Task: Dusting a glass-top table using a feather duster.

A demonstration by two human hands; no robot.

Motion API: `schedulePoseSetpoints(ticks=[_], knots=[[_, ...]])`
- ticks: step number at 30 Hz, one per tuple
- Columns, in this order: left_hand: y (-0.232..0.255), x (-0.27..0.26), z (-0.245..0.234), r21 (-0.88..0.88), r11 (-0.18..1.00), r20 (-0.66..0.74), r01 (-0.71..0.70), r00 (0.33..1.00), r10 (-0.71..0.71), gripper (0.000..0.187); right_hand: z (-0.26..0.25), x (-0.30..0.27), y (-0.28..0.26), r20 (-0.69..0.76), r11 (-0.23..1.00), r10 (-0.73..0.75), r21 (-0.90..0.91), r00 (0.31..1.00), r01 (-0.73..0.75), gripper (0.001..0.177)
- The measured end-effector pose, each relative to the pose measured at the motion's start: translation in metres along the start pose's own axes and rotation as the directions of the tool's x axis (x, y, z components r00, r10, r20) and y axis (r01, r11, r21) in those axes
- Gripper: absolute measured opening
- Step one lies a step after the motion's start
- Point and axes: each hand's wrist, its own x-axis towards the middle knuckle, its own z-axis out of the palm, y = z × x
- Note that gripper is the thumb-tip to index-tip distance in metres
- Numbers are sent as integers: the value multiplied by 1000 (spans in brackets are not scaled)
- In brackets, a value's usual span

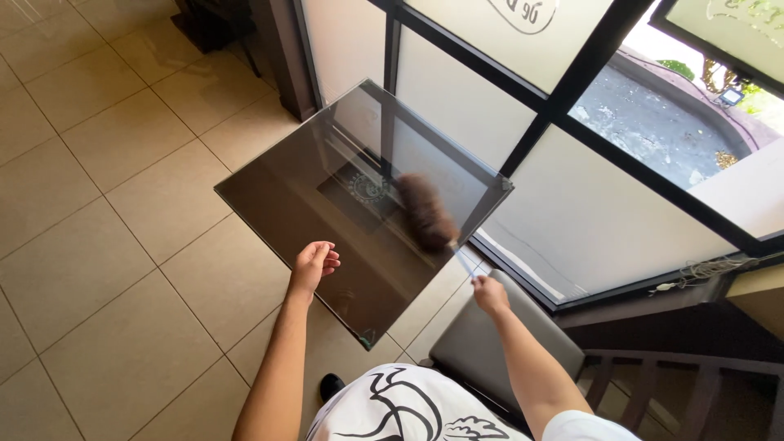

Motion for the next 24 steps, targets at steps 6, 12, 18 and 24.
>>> schedulePoseSetpoints(ticks=[6, 12, 18, 24], knots=[[-11, -18, 39, -12, 1000, -25, 26, 999, -26, 27, 6, 7, 18, -157, 961, 237, 184, 959, -207, 35], [-37, -29, 61, -44, 998, -42, 48, 998, -50, 28, -3, -65, -21, 313, 981, -181, -9, 932, 193, 34], [-35, -45, 72, -40, 998, -65, 53, 996, -56, 28, 25, 21, 78, 172, 934, -347, -27, 922, 357, 36], [-33, -72, 66, -29, 999, -126, 44, 991, -48, 28, -50, -1, 50, -140, 981, 182, 100, 973, -169, 35]])
